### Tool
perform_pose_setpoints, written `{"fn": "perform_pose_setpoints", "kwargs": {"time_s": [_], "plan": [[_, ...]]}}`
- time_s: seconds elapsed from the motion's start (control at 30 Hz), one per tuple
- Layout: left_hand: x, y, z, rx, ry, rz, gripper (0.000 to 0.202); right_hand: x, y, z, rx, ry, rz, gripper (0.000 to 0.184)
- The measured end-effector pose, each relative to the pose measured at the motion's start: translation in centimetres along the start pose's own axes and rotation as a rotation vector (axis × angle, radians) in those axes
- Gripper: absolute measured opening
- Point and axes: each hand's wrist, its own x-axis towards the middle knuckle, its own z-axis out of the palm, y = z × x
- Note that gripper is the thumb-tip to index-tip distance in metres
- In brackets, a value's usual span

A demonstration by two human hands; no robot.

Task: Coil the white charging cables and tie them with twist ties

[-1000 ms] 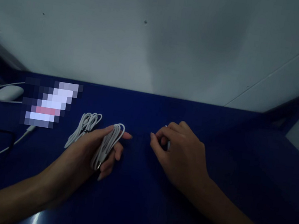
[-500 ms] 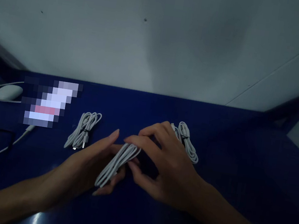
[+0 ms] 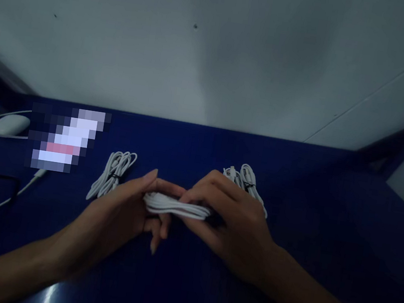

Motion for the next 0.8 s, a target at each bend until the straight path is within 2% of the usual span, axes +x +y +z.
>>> {"fn": "perform_pose_setpoints", "kwargs": {"time_s": [0.07, 0.17, 0.3, 0.33, 0.43, 0.5, 0.57, 0.67, 0.8], "plan": [[0.2, 0.0, -0.2, 0.035, 0.025, 0.086, 0.047, 0.1, -0.6, -0.1, 0.112, 0.055, 0.178, 0.006], [0.0, -0.2, -0.1, 0.123, 0.052, 0.138, 0.026, 0.4, -1.2, -0.5, 0.312, 0.072, 0.437, 0.007], [-0.1, -0.2, 0.1, 0.244, 0.12, 0.22, 0.003, 0.8, -1.4, -1.0, 0.577, 0.018, 0.559, 0.016], [-0.1, -0.1, 0.2, 0.273, 0.139, 0.24, 0.007, 0.8, -1.5, -1.1, 0.591, -0.008, 0.57, 0.018], [0.1, 0.1, 0.2, 0.366, 0.192, 0.265, 0.011, 0.7, -1.6, -1.0, 0.529, -0.092, 0.577, 0.025], [0.1, 0.2, 0.3, 0.417, 0.218, 0.276, 0.014, 0.5, -1.8, -0.7, 0.458, -0.101, 0.551, 0.02], [0.0, 0.2, 0.4, 0.432, 0.227, 0.277, 0.013, 0.3, -1.9, -0.2, 0.414, -0.049, 0.509, 0.004], [-0.1, 0.2, 0.5, 0.424, 0.218, 0.25, 0.005, 0.0, -1.8, 0.3, 0.384, 0.054, 0.407, 0.025], [-0.2, 0.2, 0.7, 0.399, 0.203, 0.206, 0.007, -0.2, -1.5, 0.5, 0.24, 0.128, 0.225, 0.023]]}}
